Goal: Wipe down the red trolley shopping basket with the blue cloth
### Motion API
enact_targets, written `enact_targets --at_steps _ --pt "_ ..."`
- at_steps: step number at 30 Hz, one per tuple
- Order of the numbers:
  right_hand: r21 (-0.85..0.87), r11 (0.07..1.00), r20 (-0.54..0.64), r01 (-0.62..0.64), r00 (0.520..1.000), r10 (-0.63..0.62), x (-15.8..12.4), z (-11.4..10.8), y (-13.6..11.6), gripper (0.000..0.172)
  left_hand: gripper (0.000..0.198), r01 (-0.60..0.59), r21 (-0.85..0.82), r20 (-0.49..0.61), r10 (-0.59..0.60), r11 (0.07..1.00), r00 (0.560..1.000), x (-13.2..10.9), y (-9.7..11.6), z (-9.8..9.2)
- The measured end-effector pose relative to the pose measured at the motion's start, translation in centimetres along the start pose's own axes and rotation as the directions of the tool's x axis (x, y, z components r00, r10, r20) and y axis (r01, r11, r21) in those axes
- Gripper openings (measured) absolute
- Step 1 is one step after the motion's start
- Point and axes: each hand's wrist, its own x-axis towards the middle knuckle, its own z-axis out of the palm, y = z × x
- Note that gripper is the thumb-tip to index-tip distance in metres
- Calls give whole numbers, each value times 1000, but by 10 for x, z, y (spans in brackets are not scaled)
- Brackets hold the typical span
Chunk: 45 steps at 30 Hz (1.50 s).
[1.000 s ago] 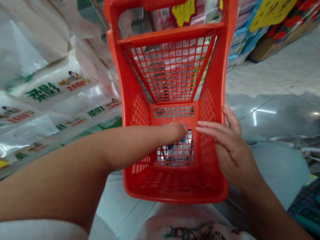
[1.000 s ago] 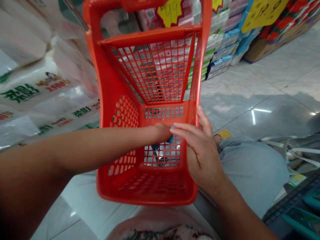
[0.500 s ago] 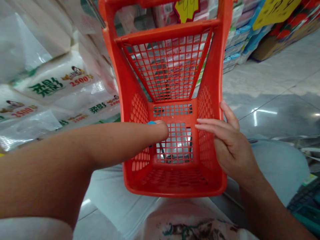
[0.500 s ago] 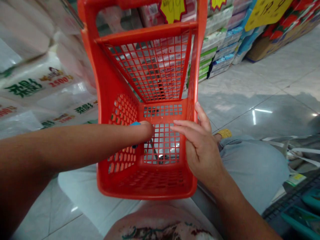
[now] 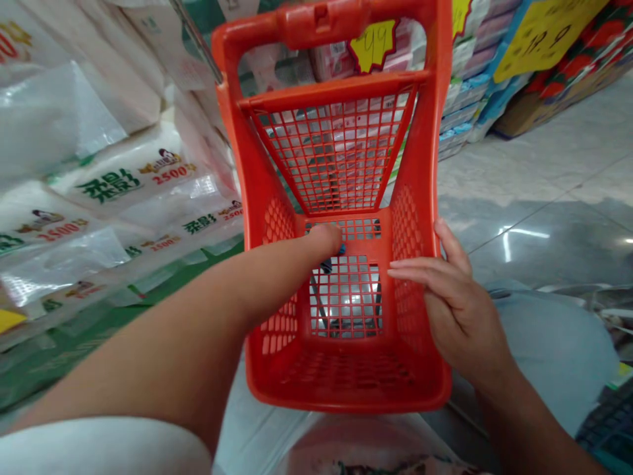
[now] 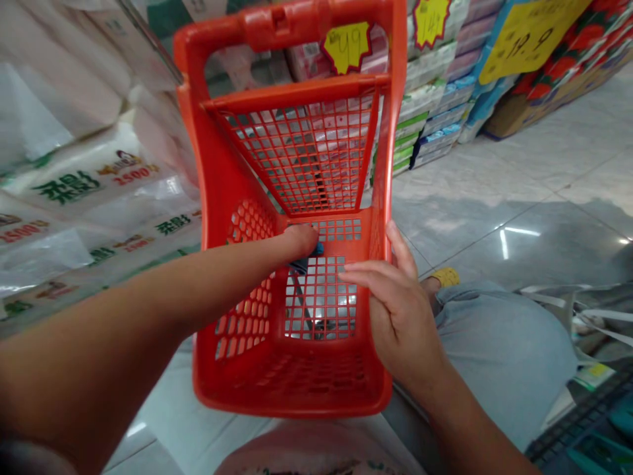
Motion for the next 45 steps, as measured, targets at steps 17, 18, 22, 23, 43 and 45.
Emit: enact_targets --at_steps 17,18,22,23,43,45 --pt "-139 983 30 117 993 -113 -31 7 -22 36 40 97 -115 -211 -120 989 970 2 18 13" --pt "-142 977 27 158 987 -156 -28 6 -23 35 40 84 -118 -220 -109 989 969 2 28 16" --pt "-118 940 63 320 947 -315 -19 1 -28 31 32 -159 -113 -266 124 981 956 -3 66 33" --pt "-115 936 70 332 943 -326 -17 0 -28 30 29 -205 -110 -278 168 973 946 -3 67 34" --pt "-96 945 -64 313 945 -320 -16 10 -29 23 38 274 -213 -453 -343 938 823 20 -36 28" --pt "-81 946 -84 315 943 -322 -15 13 -29 22 39 329 -225 -464 -398 917 791 18 -30 34"
